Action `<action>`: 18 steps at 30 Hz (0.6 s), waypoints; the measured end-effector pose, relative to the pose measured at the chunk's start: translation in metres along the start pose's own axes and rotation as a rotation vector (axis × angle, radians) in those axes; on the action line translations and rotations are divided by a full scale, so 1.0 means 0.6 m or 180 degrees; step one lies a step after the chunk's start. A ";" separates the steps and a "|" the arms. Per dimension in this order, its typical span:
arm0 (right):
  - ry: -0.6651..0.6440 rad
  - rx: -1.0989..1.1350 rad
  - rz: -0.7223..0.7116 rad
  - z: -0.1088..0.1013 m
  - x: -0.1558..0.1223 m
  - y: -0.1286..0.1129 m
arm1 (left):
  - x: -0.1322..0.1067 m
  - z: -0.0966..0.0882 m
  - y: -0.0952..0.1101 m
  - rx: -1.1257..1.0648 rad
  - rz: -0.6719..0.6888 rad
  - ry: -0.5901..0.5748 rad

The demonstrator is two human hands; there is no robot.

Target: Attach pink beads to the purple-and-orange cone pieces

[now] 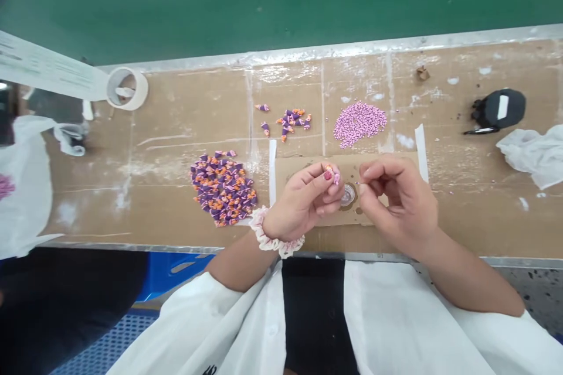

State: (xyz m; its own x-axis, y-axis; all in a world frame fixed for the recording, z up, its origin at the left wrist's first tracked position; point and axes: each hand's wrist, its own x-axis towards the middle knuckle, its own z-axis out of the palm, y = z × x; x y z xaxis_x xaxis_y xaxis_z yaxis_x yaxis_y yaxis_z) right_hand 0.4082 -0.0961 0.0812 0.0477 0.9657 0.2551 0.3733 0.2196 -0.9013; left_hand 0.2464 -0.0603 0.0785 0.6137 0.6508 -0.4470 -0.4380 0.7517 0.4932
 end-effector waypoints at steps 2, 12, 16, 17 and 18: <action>-0.0078 0.0015 -0.0115 0.000 -0.002 -0.010 | 0.001 0.000 -0.003 -0.0198 -0.0194 -0.0073; -0.0515 -0.0253 -0.0251 -0.001 0.007 -0.030 | -0.002 -0.009 -0.013 -0.0584 -0.0597 -0.0172; -0.0506 -0.0416 -0.0225 0.000 0.006 -0.030 | -0.002 -0.007 -0.013 -0.0573 -0.0624 -0.0180; -0.0493 -0.0446 -0.0224 0.001 0.006 -0.031 | -0.002 -0.006 -0.013 -0.0567 -0.0604 -0.0172; -0.0483 -0.0480 -0.0224 0.000 0.005 -0.032 | -0.002 -0.006 -0.013 -0.0557 -0.0575 -0.0163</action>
State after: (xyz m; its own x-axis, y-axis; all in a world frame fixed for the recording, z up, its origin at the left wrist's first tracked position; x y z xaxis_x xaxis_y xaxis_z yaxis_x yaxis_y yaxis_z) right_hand 0.4009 -0.0974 0.0992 -0.1192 0.9610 0.2495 0.5055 0.2750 -0.8178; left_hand 0.2470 -0.0665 0.0726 0.7228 0.5013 -0.4756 -0.4224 0.8652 0.2701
